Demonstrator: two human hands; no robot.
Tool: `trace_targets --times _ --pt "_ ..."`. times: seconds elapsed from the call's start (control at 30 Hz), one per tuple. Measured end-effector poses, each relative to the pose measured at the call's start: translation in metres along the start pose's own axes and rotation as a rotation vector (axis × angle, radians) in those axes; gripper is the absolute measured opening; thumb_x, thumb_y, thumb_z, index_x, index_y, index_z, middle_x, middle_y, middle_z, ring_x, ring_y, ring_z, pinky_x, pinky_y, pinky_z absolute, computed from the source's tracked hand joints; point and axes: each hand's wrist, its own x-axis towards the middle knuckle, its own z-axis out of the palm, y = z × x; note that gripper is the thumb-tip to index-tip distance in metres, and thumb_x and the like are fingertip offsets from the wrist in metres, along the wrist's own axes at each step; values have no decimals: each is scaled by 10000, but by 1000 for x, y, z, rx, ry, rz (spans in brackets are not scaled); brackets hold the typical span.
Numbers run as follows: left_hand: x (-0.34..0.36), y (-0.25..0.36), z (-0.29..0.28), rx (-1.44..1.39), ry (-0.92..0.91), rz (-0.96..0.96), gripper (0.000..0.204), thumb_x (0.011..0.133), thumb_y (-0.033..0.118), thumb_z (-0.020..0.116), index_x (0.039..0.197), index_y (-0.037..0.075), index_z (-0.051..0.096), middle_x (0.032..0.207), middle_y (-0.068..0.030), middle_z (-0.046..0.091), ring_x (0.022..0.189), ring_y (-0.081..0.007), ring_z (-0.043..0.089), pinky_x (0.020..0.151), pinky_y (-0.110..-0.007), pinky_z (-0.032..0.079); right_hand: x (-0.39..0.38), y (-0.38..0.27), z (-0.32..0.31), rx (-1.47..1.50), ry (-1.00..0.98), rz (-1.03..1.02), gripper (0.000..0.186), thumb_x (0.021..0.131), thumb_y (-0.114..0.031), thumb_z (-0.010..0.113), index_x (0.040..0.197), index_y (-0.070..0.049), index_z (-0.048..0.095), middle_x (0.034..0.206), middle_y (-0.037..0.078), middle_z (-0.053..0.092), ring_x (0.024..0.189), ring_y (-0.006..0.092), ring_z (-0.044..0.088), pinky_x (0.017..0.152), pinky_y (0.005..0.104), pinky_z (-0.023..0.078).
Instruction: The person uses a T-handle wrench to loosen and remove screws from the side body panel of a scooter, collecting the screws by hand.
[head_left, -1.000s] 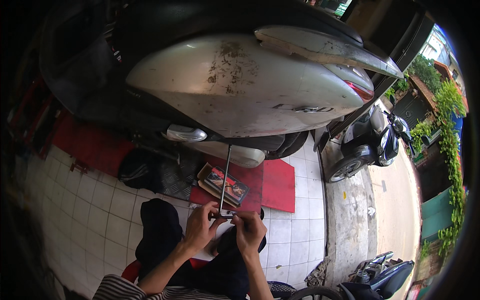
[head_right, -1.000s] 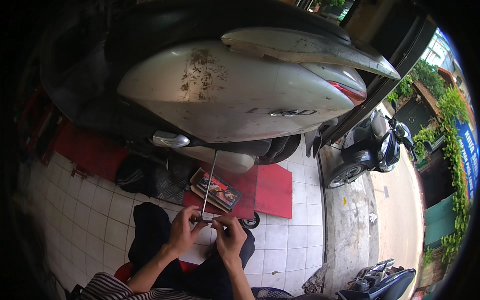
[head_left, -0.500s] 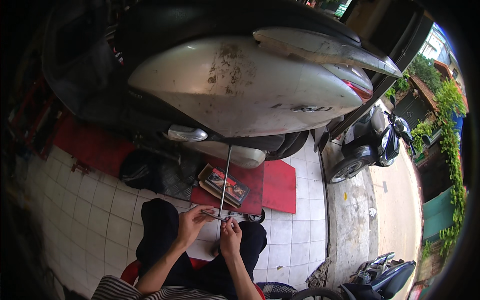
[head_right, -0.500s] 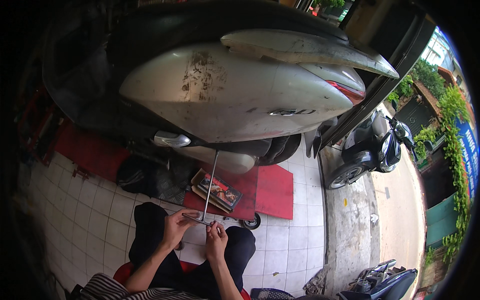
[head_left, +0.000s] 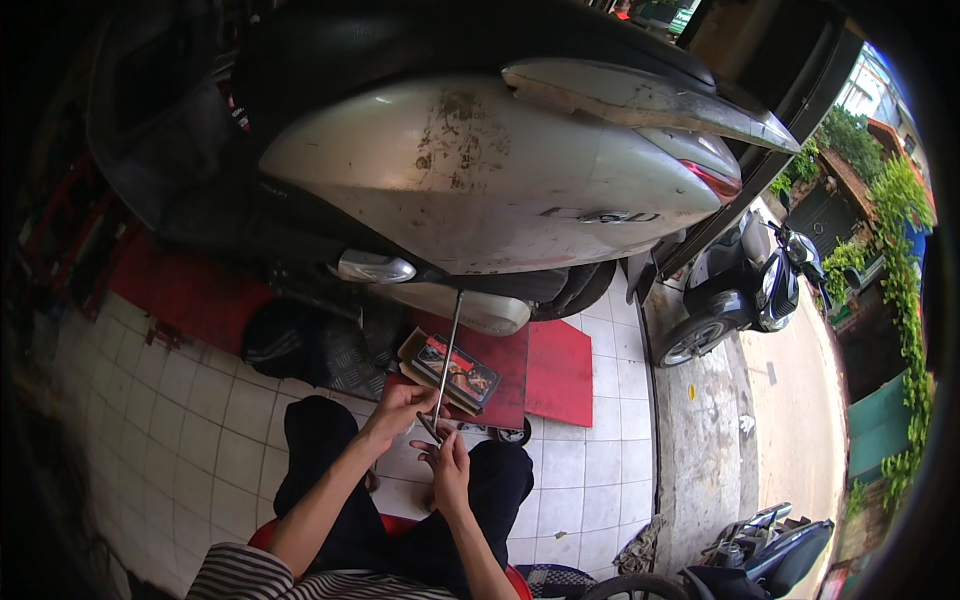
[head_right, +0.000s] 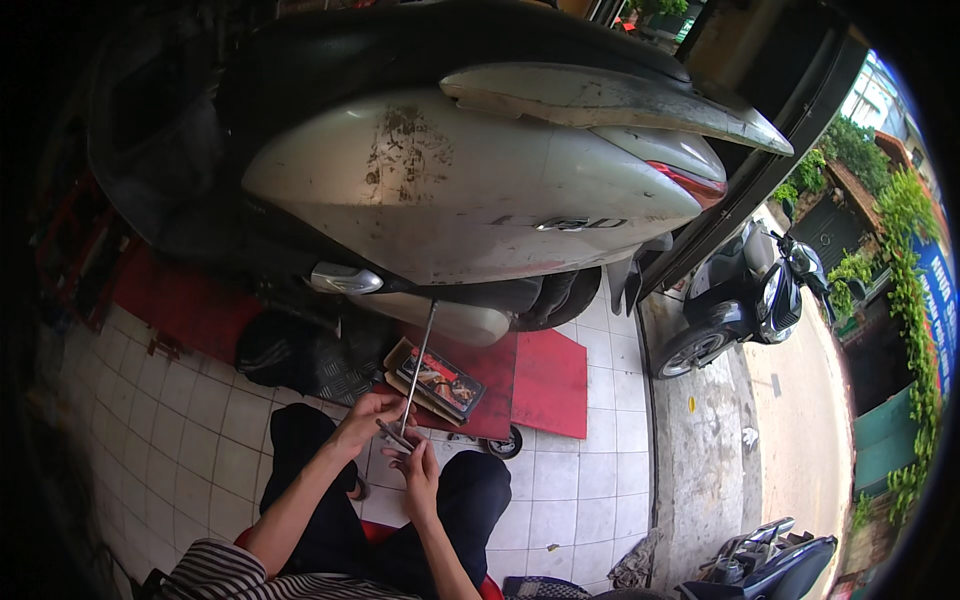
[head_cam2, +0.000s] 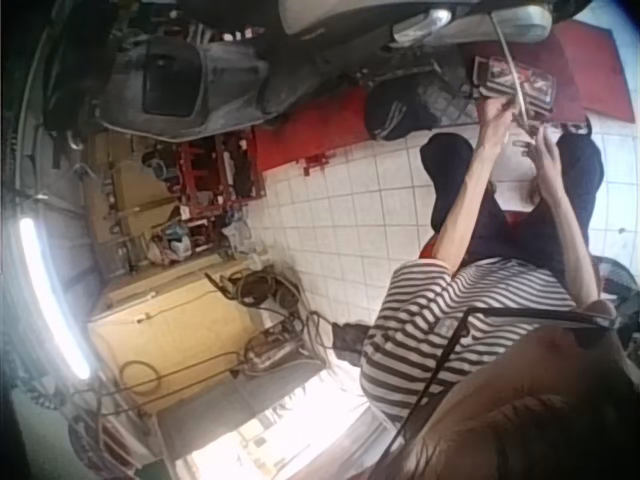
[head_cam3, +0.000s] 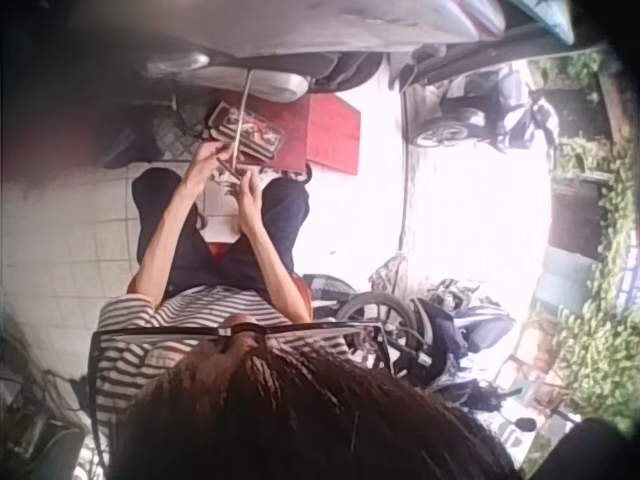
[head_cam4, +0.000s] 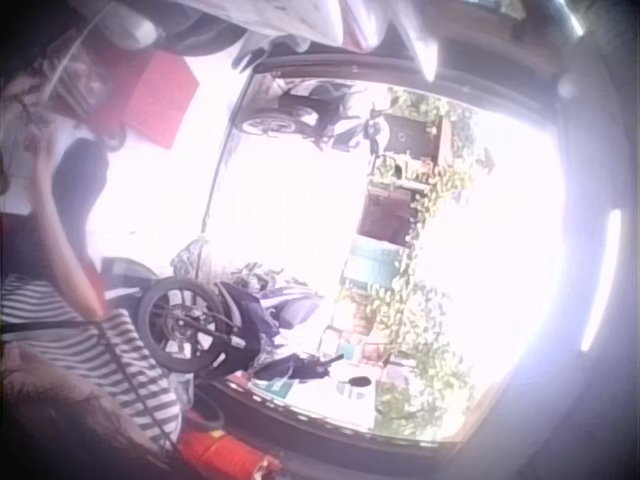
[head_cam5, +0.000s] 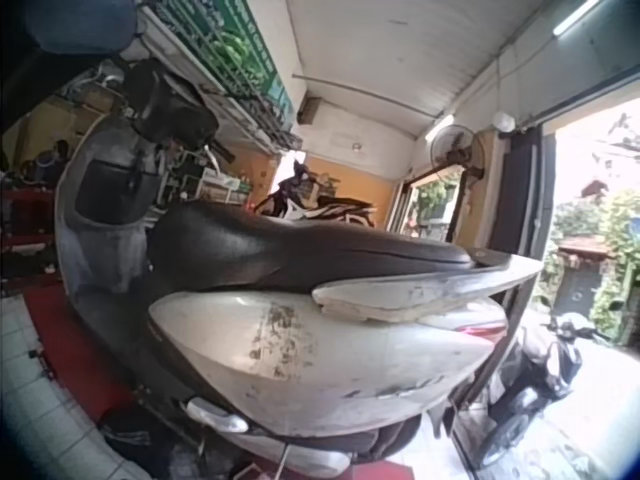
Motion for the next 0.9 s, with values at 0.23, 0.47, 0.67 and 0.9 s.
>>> trace_targets --times 0.23,0.47,0.67,0.9 --pt "21 7 -6 201 -92 -29 233 968 212 654 1001 -12 707 882 -79 739 831 -108 691 753 -235 521 -28 -6 -19 -834 268 -585 585 940 -90 648 1405 46 318 1311 187 523 933 202 660 778 305 491" --pt "32 21 -9 357 -160 -94 263 926 209 714 985 -47 705 843 -81 732 766 -110 686 690 -232 552 -20 -42 -22 -1141 372 -933 630 668 22 841 1239 -116 615 1248 118 499 819 190 580 766 343 495" --pt "40 16 -11 388 -167 -98 269 907 206 734 996 -46 701 878 -61 724 779 -93 684 702 -230 568 -15 -63 -15 -1406 329 -980 290 699 -69 831 973 -133 759 1067 49 639 842 192 624 714 334 475" --pt "40 25 -8 56 -349 -1 242 928 171 701 1060 -32 691 925 -77 733 878 -126 689 840 -254 530 -3 -44 -27 -1461 338 -910 166 772 -105 763 933 -145 778 888 1 743 698 174 671 655 291 470"
